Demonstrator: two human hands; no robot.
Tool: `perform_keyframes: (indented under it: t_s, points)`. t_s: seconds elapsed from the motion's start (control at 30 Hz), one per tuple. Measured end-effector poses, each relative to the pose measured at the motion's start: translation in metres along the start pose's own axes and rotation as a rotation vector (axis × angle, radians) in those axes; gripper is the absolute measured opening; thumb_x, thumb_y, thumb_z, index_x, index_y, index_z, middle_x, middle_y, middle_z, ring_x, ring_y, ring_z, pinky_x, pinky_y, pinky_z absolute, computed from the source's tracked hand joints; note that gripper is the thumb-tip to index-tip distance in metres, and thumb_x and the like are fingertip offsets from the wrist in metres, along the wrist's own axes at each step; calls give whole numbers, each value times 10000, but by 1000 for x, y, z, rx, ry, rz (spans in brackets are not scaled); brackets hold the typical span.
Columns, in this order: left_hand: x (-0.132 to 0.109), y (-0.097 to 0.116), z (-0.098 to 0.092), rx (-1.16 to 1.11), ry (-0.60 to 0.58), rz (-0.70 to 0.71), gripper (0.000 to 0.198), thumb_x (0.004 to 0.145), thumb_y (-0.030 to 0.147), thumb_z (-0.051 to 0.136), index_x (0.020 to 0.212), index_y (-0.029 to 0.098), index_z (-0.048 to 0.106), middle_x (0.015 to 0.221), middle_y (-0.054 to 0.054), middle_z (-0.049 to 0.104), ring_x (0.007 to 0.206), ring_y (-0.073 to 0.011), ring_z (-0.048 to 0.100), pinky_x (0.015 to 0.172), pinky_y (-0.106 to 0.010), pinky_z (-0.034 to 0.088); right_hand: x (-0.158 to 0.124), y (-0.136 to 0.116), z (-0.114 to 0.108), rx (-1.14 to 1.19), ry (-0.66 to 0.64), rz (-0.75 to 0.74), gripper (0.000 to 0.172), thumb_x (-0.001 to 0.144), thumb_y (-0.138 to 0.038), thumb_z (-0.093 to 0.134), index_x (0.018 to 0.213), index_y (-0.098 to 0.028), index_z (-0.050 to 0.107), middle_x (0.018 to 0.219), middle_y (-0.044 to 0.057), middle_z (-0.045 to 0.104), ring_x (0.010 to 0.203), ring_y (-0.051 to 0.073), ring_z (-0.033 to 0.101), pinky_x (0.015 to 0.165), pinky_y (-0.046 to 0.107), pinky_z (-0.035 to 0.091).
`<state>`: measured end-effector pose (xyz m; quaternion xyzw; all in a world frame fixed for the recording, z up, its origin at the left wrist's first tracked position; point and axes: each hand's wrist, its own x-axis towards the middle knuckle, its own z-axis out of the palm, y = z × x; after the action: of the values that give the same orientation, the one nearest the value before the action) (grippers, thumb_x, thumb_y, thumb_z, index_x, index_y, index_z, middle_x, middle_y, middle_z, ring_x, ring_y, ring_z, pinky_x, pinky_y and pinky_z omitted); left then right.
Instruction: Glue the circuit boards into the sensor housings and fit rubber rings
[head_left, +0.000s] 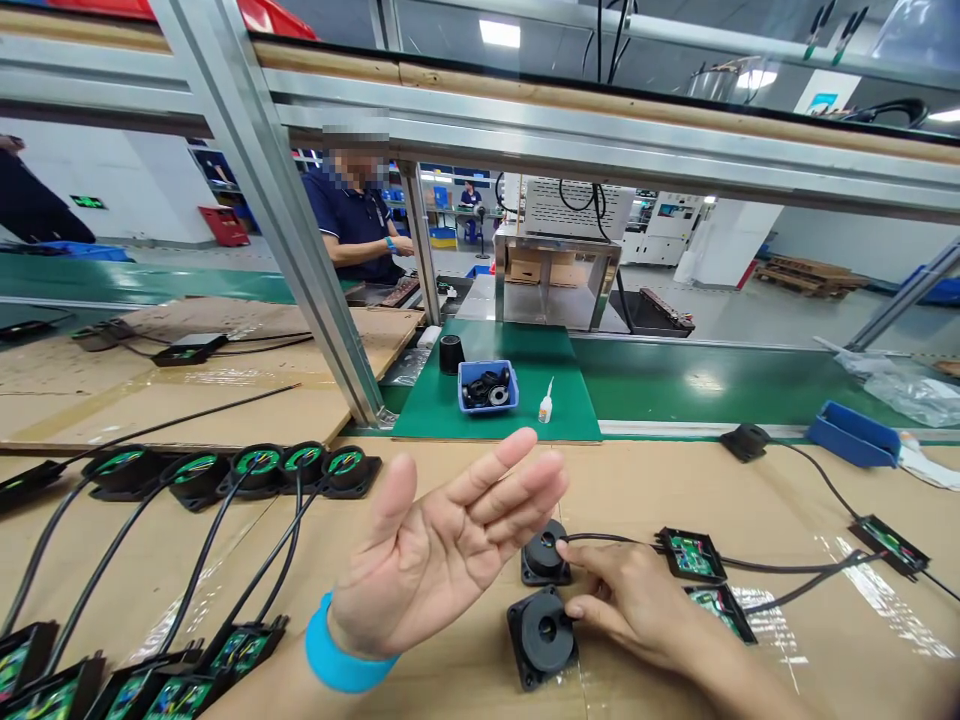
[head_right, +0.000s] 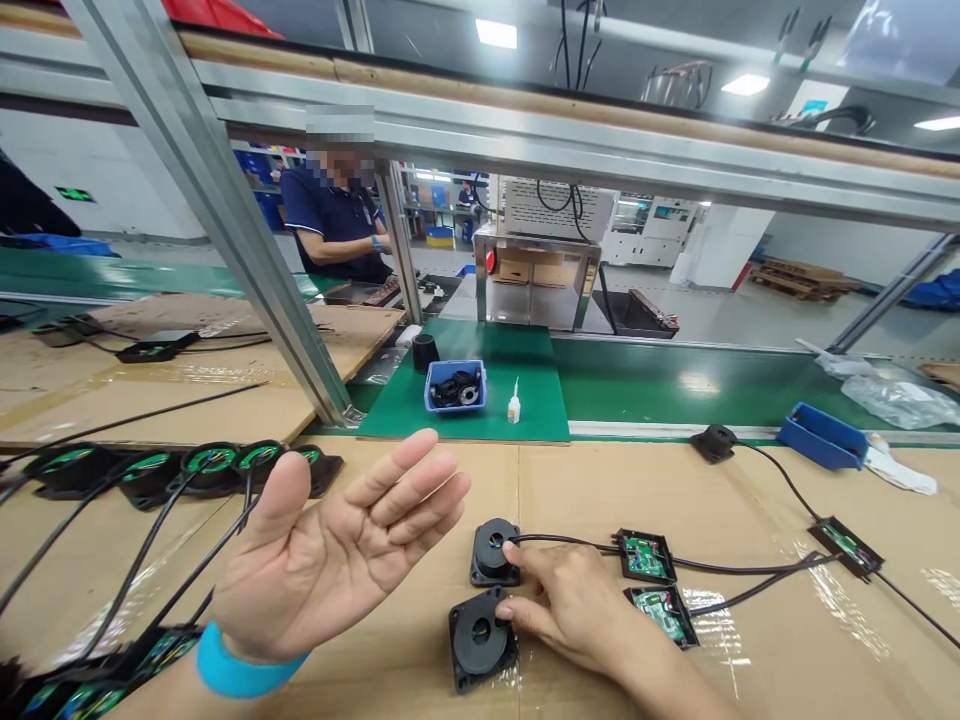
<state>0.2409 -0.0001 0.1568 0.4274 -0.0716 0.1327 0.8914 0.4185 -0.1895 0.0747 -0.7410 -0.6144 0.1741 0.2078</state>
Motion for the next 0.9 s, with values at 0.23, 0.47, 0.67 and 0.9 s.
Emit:
perform_keyframes:
  t_s: [0.23, 0.47, 0.67, 0.9]
  points:
    - [4, -9, -1, -5, 200, 62, 416, 863, 325, 781, 1269, 306, 694, 1089, 22, 800, 1121, -146, 722, 1082, -256, 504, 1, 2, 1, -28, -14, -16, 607, 983, -609, 481, 1394, -179, 599, 1288, 142, 715, 1101, 313, 724, 938, 430, 565]
    - [7, -11, -2, 49, 346, 73, 449, 682, 204, 928, 1086, 299, 756, 777, 69, 799, 841, -89, 768, 874, -165, 580, 1, 4, 2, -38, -32, -21, 633, 989, -631, 450, 1412, -178, 578, 1180, 127, 759, 957, 287, 758, 849, 405, 578]
    - [15, -27, -24, 551, 400, 109, 400, 761, 413, 861, 1076, 220, 709, 802, -1, 771, 841, -161, 738, 835, -276, 594, 1, -5, 0, -146, -40, -14, 652, 961, -631, 526, 1428, -178, 548, 1134, 130, 768, 956, 303, 762, 834, 406, 575]
    - [21, -76, -82, 1008, 85, -110, 770, 732, 365, 850, 1413, 246, 511, 1429, -127, 601, 1344, -306, 558, 1162, -504, 419, 1, 0, 3, -185, 316, -216, 555, 989, -606, 495, 1276, -157, 652, 969, 97, 797, 825, 221, 764, 722, 304, 567]
